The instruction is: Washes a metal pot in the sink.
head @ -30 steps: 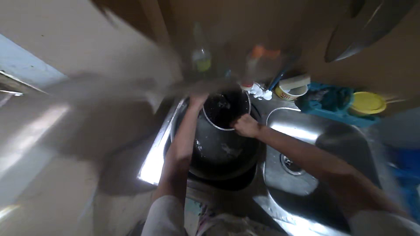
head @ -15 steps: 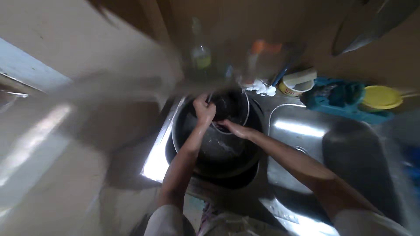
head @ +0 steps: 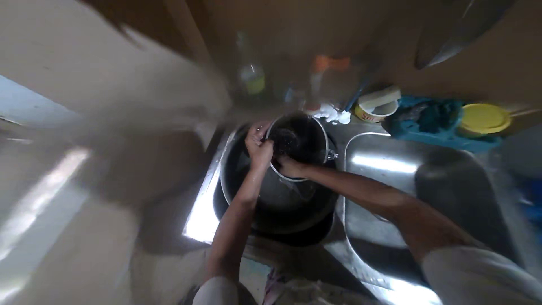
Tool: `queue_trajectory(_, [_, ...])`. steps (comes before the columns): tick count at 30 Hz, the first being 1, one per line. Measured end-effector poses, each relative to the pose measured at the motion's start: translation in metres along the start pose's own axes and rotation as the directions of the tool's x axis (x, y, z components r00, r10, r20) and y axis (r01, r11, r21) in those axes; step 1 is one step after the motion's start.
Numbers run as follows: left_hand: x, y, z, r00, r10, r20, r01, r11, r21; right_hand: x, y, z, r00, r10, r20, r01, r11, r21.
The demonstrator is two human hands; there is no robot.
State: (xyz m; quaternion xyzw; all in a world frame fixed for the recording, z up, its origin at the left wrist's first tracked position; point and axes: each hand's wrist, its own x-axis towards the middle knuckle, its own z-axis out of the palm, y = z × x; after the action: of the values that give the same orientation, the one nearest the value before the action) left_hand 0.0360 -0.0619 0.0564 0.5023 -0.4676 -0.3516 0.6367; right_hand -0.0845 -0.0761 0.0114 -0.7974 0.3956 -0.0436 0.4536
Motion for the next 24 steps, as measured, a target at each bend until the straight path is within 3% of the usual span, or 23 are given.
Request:
queue_trajectory(1, [-0.001,-0.002,-0.004,1.000,0.003,-0.001,-0.003,1.000,0.028,-0.004,0.012,-0.008,0.989,0.062,0.134,-0.042,0.988,-0.148])
queue_trajectory(2, [-0.004,-0.005,-0.005,1.000,0.006,-0.016,-0.006,0.999,0.037,-0.006,0.029,-0.015,0.981,0.103,0.162,-0.048,0.950,-0.309])
queue_trajectory(4, [-0.013,-0.009,-0.002,0.999,-0.019,-0.042,0.021,0.999,0.040,0.001,0.054,-0.029,0.997,0.071,-0.023,-0.073,0.861,-0.503])
queue_trajectory(6, [-0.022,-0.007,0.007,0.996,-0.074,-0.055,0.076,0.997,0.019,0.017,0.043,-0.049,0.982,0.027,-0.184,-0.121,0.845,-0.521])
queue_trajectory(8, [-0.022,-0.003,0.018,0.990,-0.115,-0.079,0.113,0.993,-0.029,0.032,0.023,-0.037,0.918,0.020,-0.396,-0.137,0.953,-0.271])
queue_trajectory(10, [-0.019,-0.002,0.021,0.992,-0.119,-0.048,0.115,0.991,-0.074,0.043,0.003,-0.001,0.798,0.122,-0.590,0.007,0.977,0.212])
queue_trajectory(11, [-0.015,-0.003,0.022,0.993,-0.101,-0.056,0.096,0.991,-0.088,0.044,-0.010,0.012,0.780,0.207,-0.591,0.065,0.912,0.406])
queue_trajectory(13, [-0.009,-0.004,0.015,0.993,-0.086,-0.080,0.083,0.996,-0.040,0.010,-0.041,0.015,0.903,0.332,-0.273,-0.072,0.744,0.664])
queue_trajectory(14, [-0.005,-0.004,0.008,0.990,-0.110,-0.089,0.110,0.994,-0.009,-0.011,-0.047,0.006,0.951,0.292,-0.098,-0.167,0.757,0.631])
queue_trajectory(15, [0.000,-0.003,0.002,0.981,-0.159,-0.106,0.163,0.986,0.022,-0.031,-0.045,-0.006,0.978,0.202,0.048,-0.201,0.860,0.469])
queue_trajectory(16, [0.005,-0.002,-0.006,0.969,-0.215,-0.119,0.222,0.974,0.049,-0.048,-0.039,-0.016,0.982,0.120,0.146,-0.145,0.973,0.180])
queue_trajectory(18, [0.016,0.003,-0.018,0.918,-0.361,-0.165,0.380,0.920,0.095,-0.067,-0.019,-0.030,0.988,-0.018,0.151,0.062,0.954,-0.293])
queue_trajectory(19, [0.022,0.003,-0.021,0.879,-0.437,-0.191,0.460,0.882,0.101,-0.070,-0.006,-0.037,0.989,-0.123,0.085,0.145,0.920,-0.364])
queue_trajectory(21, [0.038,-0.003,-0.023,0.816,-0.545,-0.193,0.566,0.821,0.073,-0.065,0.007,-0.050,0.943,-0.314,-0.112,0.265,0.909,-0.321])
queue_trajectory(22, [0.047,-0.007,-0.025,0.799,-0.585,-0.140,0.597,0.800,0.067,-0.060,0.003,-0.056,0.922,-0.329,-0.203,0.278,0.929,-0.245])
queue_trajectory(24, [0.059,-0.015,-0.029,0.798,-0.602,-0.015,0.598,0.790,0.132,-0.055,-0.006,-0.064,0.933,-0.161,-0.323,0.185,0.982,0.044])
